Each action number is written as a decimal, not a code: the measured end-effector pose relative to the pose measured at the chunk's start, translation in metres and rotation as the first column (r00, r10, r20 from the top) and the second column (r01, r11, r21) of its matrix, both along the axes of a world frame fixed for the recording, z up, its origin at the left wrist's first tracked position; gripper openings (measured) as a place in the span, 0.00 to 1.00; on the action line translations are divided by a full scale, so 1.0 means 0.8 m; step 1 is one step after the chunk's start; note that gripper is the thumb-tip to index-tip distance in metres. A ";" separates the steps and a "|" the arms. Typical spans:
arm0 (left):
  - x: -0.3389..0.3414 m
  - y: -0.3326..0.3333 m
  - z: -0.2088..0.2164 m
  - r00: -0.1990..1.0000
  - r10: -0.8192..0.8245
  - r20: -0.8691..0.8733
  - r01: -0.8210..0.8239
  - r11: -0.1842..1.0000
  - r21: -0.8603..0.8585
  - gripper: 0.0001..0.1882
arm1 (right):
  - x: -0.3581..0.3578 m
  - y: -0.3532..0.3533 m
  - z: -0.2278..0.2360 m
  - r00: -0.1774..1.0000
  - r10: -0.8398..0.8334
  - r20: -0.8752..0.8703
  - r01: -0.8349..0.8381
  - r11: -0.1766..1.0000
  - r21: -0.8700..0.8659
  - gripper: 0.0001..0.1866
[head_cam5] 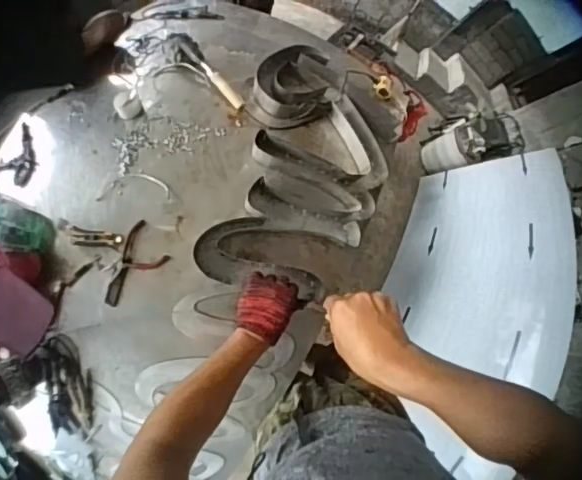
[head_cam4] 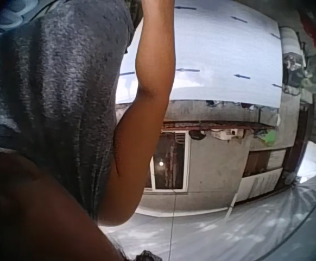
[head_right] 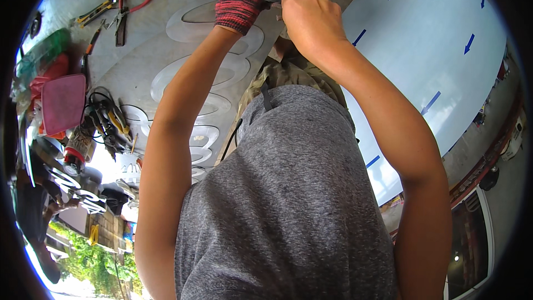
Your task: Manually cleaning, prepping, or assembling metal channel letters for a sign at a workbench.
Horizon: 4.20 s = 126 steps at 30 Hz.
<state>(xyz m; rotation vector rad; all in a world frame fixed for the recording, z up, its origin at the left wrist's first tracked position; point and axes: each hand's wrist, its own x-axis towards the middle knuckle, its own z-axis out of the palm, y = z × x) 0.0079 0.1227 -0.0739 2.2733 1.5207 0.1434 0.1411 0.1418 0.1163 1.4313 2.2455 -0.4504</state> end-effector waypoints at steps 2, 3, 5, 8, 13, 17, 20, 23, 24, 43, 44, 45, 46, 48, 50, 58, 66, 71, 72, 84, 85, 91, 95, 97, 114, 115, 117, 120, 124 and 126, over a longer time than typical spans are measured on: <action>0.001 -0.002 0.002 1.000 0.006 -0.014 -0.006 1.000 -0.009 0.13 | 0.000 -0.001 -0.001 0.999 -0.022 -0.032 0.023 1.000 0.017 0.09; 0.001 -0.002 0.002 1.000 0.014 -0.027 -0.015 1.000 -0.021 0.13 | 0.000 -0.002 -0.002 0.999 -0.028 -0.035 0.028 0.999 0.020 0.08; 0.001 0.001 0.009 0.999 0.003 -0.035 -0.004 0.999 -0.040 0.11 | 0.001 -0.002 0.000 0.999 -0.035 -0.036 0.036 0.999 0.028 0.08; -0.003 0.002 0.006 0.999 -0.004 -0.036 0.003 0.999 -0.033 0.09 | 0.000 0.003 0.004 0.999 0.036 -0.031 -0.036 0.999 0.016 0.08; -0.005 0.010 0.007 0.999 -0.036 -0.035 0.035 0.999 -0.016 0.12 | 0.012 0.017 0.001 0.871 0.489 -0.032 -0.481 0.865 0.142 0.07; -0.008 0.013 0.012 1.000 -0.025 -0.018 0.024 0.996 -0.084 0.13 | 0.012 0.014 0.003 0.904 0.423 -0.059 -0.409 0.898 0.161 0.07; -0.008 0.016 0.009 0.999 -0.029 -0.021 0.027 0.995 -0.095 0.14 | 0.006 0.014 0.006 0.915 0.402 -0.036 -0.395 0.910 0.127 0.06; -0.007 0.015 0.003 1.000 -0.025 -0.016 0.024 0.997 -0.073 0.13 | 0.004 0.016 0.004 0.897 0.441 -0.009 -0.437 0.891 0.123 0.06; -0.007 0.014 0.001 1.000 -0.013 0.000 0.013 0.999 -0.042 0.11 | 0.003 0.017 0.004 0.893 0.449 -0.024 -0.443 0.887 0.128 0.06; 0.002 -0.003 0.011 0.998 0.062 0.013 -0.061 0.995 -0.077 0.20 | -0.019 0.005 0.008 0.979 0.204 -0.005 -0.204 0.977 0.057 0.06; 0.004 -0.005 0.010 0.998 0.068 -0.013 -0.069 0.995 -0.078 0.18 | -0.020 0.005 0.008 0.979 0.204 -0.006 -0.203 0.978 0.057 0.06; 0.006 -0.006 0.009 0.997 0.073 -0.039 -0.076 0.994 -0.079 0.17 | -0.021 0.003 0.008 0.982 0.189 0.000 -0.188 0.981 0.050 0.06; 0.007 -0.007 0.009 0.997 0.073 -0.038 -0.075 0.994 -0.079 0.17 | -0.020 0.002 0.008 0.985 0.174 0.008 -0.174 0.984 0.043 0.06; 0.009 -0.009 0.011 0.995 0.100 -0.023 -0.101 0.993 -0.065 0.16 | -0.018 0.003 0.006 0.985 0.169 0.013 -0.170 0.984 0.046 0.06; 0.010 -0.012 0.005 0.993 0.121 -0.014 -0.122 0.990 -0.070 0.15 | -0.019 0.003 0.006 0.985 0.170 0.014 -0.170 0.984 0.051 0.06; 0.005 -0.006 0.015 0.991 0.135 -0.003 -0.135 0.985 -0.109 0.14 | -0.008 0.016 0.010 0.972 0.235 -0.032 -0.233 0.971 0.047 0.05; -0.015 0.001 0.018 0.988 0.041 -0.147 -0.052 0.996 -0.075 0.15 | 0.003 0.005 0.056 0.879 0.476 -0.025 -0.467 0.870 0.159 0.03; -0.022 0.001 0.009 0.990 0.054 -0.127 -0.066 0.994 -0.090 0.12 | 0.017 -0.033 0.126 0.914 0.401 -0.062 -0.401 0.916 0.014 0.04; -0.021 0.002 0.009 0.990 0.049 -0.129 -0.063 0.992 -0.108 0.11 | 0.030 -0.045 0.118 0.929 0.347 -0.131 -0.355 0.934 -0.042 0.10; -0.019 0.007 0.004 0.975 -0.011 -0.224 -0.022 0.989 -0.143 0.11 | 0.130 -0.145 -0.121 0.754 0.198 -0.626 -0.253 0.967 0.000 0.30; -0.020 0.007 0.003 0.972 -0.016 -0.236 -0.020 0.988 -0.150 0.11 | 0.128 -0.146 -0.133 0.743 0.238 -0.625 -0.268 0.962 0.048 0.30; -0.017 0.008 0.001 0.949 -0.030 -0.313 -0.008 0.993 -0.122 0.13 | 0.102 -0.144 -0.195 0.733 0.333 -0.594 -0.315 0.939 0.138 0.30; -0.020 0.004 -0.009 0.987 0.054 -0.149 -0.046 0.997 0.055 0.14 | 0.082 -0.138 -0.221 0.758 0.407 -0.510 -0.379 0.911 0.163 0.31; -0.020 0.003 -0.012 0.990 0.087 -0.110 -0.084 0.996 0.028 0.14 | 0.078 -0.135 -0.229 0.762 0.375 -0.528 -0.359 0.923 0.137 0.31; -0.010 0.003 0.000 0.973 0.144 -0.181 -0.118 0.982 0.144 0.11 | 0.165 -0.013 -0.163 0.653 0.010 -0.757 0.018 0.999 0.029 0.15; -0.011 0.002 0.005 0.970 0.166 -0.178 -0.137 0.977 0.165 0.10 | 0.165 -0.002 -0.160 0.669 -0.012 -0.743 0.036 0.999 0.016 0.15; -0.014 0.001 0.003 0.975 0.157 -0.156 -0.127 0.974 0.189 0.10 | 0.166 0.016 -0.163 0.680 -0.025 -0.733 0.053 0.998 0.015 0.15; -0.013 -0.002 -0.002 0.972 0.182 -0.149 -0.163 0.978 0.133 0.08 | 0.157 0.027 -0.166 0.680 -0.138 -0.720 0.101 0.990 -0.095 0.15; -0.012 -0.005 -0.008 0.940 0.306 -0.153 -0.307 0.952 0.016 0.08 | 0.134 0.021 -0.169 0.669 -0.195 -0.717 0.081 0.978 -0.191 0.14; -0.022 -0.015 -0.037 0.964 0.205 -0.172 -0.170 0.965 0.198 0.07 | 0.122 0.012 -0.175 0.673 -0.187 -0.715 0.071 0.979 -0.190 0.13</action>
